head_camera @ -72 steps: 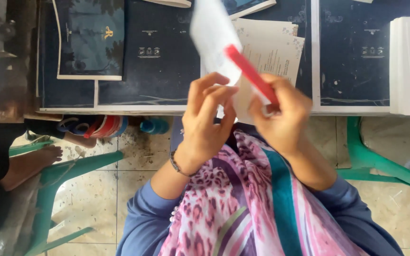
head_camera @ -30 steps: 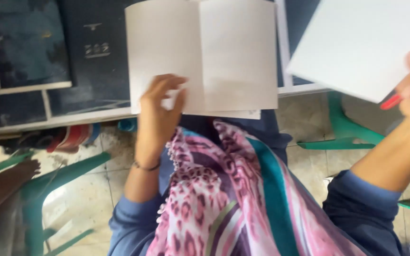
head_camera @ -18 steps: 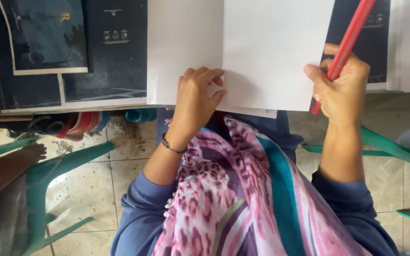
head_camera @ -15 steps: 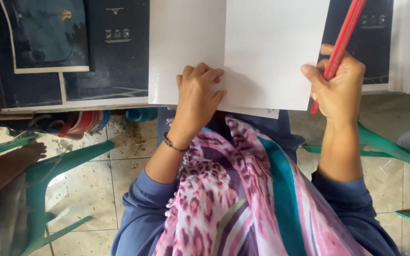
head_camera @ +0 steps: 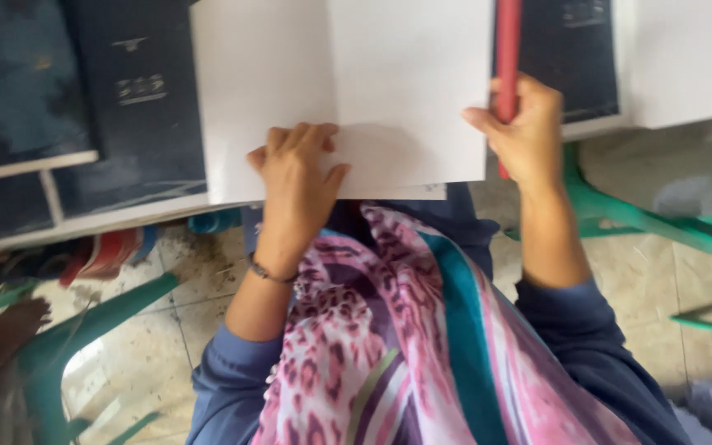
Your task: The person inserts a stack of white papers into a dark blue book cover, closes the cover, and places the assembled book on a pile. This process is repeated multiple times with new covers and paper stacks.
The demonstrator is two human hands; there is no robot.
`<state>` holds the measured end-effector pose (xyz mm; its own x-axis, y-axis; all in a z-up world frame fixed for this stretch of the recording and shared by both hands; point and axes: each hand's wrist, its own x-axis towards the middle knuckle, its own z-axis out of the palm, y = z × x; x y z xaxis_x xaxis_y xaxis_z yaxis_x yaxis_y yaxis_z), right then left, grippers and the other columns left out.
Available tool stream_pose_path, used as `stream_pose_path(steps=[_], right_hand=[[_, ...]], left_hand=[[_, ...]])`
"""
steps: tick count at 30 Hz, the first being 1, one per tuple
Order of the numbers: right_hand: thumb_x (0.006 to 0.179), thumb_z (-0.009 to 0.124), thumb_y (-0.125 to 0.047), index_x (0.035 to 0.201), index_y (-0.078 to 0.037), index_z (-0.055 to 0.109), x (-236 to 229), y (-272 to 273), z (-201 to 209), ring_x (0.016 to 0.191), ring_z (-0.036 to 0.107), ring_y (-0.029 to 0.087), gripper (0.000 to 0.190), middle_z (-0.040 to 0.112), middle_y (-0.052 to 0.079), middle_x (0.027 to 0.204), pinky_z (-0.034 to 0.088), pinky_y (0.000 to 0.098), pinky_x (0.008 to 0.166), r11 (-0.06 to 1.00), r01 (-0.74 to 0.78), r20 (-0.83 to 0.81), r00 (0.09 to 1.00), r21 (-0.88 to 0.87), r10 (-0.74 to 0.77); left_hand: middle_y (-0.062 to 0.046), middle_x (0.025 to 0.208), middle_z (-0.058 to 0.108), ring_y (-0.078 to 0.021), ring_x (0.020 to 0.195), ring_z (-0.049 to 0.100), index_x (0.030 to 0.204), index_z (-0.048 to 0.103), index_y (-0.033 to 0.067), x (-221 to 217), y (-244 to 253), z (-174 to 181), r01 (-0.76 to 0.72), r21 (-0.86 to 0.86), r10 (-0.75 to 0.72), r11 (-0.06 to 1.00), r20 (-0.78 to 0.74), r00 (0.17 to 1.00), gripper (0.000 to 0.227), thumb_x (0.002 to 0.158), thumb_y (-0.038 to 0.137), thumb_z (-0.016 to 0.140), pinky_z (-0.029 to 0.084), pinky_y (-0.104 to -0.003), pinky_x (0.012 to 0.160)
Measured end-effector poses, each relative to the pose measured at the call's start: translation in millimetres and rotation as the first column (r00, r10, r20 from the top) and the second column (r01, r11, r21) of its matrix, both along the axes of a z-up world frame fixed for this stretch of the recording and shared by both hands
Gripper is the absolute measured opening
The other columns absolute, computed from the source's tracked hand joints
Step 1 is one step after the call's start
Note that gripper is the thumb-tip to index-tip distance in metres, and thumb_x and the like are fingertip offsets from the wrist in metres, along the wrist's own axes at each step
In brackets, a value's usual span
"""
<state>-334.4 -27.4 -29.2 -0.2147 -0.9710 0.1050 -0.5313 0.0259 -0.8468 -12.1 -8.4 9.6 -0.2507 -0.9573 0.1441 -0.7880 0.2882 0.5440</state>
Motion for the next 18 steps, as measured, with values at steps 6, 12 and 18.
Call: stream_pose_path(steps=[6, 12, 18], right_hand=[[0.086, 0.094, -0.007, 0.097, -0.008, 0.064, 7.8, -5.2, 3.8, 0.071, 0.055, 0.007, 0.033, 0.059, -0.001, 0.076, 0.051, 0.0237, 0.068, 0.998, -0.059, 0.039, 0.998, 0.027, 0.058], [0.085, 0.095, -0.006, 0.093, -0.008, 0.062, 14.4, -4.2, 0.1, 0.068, 0.058, 0.008, 0.034, 0.061, -0.001, 0.075, 0.054, 0.0248, 0.067, 0.999, -0.048, -0.024, 0.999, 0.012, 0.048], [0.085, 0.095, -0.005, 0.093, -0.008, 0.061, 14.8, -3.3, 1.5, 0.067, 0.056, 0.010, 0.034, 0.060, -0.001, 0.074, 0.053, 0.0272, 0.070, 0.996, -0.082, -0.112, 0.991, -0.030, 0.078]], left_hand=[[-0.001, 0.110, 0.066, -0.0331, 0.102, 0.051, 0.109, 0.077, 0.0160, -1.0, 7.9, 5.5, 0.037, -0.073, -0.037, 0.997, 0.013, 0.999, 0.021, 0.089, 0.009, 0.079, 0.031, -0.047, 0.078], [-0.013, 0.104, 0.073, -0.0182, 0.081, 0.069, 0.118, 0.073, -0.0017, 44.6, 50.1, 23.3, 0.191, 0.220, -0.050, 0.957, -0.522, 0.851, 0.022, 0.102, -0.005, 0.059, 0.059, -0.026, 0.074], [-0.028, 0.134, 0.061, -0.0429, 0.121, 0.067, 0.156, 0.033, -0.0002, 110.8, 74.2, -38.9, 0.430, 0.334, 0.228, 0.838, -0.932, 0.281, 0.062, 0.097, -0.010, 0.048, 0.058, -0.046, 0.108]])
